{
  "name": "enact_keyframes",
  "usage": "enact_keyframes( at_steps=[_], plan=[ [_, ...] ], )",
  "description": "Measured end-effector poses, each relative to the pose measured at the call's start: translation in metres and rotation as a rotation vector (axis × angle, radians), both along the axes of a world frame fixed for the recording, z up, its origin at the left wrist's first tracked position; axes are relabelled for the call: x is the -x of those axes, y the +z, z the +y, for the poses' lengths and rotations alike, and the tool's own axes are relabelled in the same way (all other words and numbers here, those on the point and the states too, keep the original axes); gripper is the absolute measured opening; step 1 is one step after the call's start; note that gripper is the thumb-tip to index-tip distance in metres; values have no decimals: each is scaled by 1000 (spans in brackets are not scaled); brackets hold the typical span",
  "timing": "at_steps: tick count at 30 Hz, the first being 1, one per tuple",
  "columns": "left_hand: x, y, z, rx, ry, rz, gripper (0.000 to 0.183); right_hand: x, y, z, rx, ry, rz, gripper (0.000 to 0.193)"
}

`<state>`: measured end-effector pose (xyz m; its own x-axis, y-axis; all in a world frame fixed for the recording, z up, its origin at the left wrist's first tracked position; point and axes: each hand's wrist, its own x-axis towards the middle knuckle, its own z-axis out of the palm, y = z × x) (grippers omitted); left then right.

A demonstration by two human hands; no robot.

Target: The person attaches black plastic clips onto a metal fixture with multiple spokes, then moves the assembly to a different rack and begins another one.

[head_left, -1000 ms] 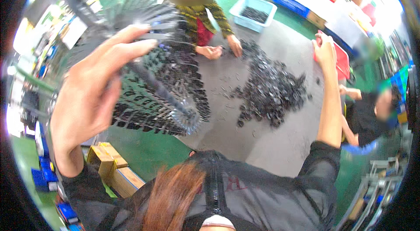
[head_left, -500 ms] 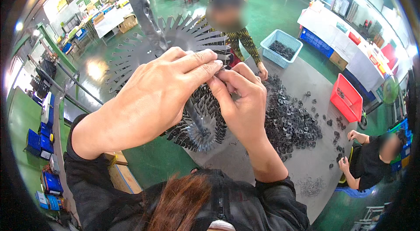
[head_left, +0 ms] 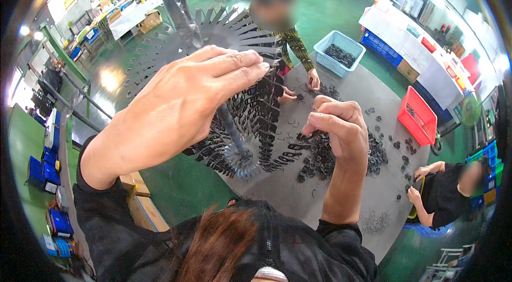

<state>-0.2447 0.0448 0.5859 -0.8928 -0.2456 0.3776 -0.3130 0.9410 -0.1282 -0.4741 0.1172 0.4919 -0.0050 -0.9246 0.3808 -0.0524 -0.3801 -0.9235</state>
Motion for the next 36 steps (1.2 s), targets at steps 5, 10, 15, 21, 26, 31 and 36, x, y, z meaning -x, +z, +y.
enact_keyframes(
  at_steps=[5, 10, 15, 21, 26, 31, 36],
  plan=[
    [-1, -3, 4, -184, 7, 65, 55, -31, -11, -19, 291, -445, 123, 12],
    [1, 0, 15, -165, 47, 69, 58, -54, -2, -32, 358, -517, 252, 11],
    [19, 1, 20, -69, 47, 5, 56, -55, -8, -35, 465, -559, 209, 7],
    [30, 2, 28, 32, 103, -66, 51, -26, -3, -33, 445, -310, 129, 7],
    [29, 2, 25, -50, 34, -93, 53, -12, -8, -27, 329, 72, -34, 7],
    [25, 3, 11, -47, 48, -64, 58, 9, -11, 4, 151, 58, -15, 10],
    [21, 2, 6, -30, -60, -29, 58, 9, -18, 20, 47, -283, 38, 9]
  ],
)
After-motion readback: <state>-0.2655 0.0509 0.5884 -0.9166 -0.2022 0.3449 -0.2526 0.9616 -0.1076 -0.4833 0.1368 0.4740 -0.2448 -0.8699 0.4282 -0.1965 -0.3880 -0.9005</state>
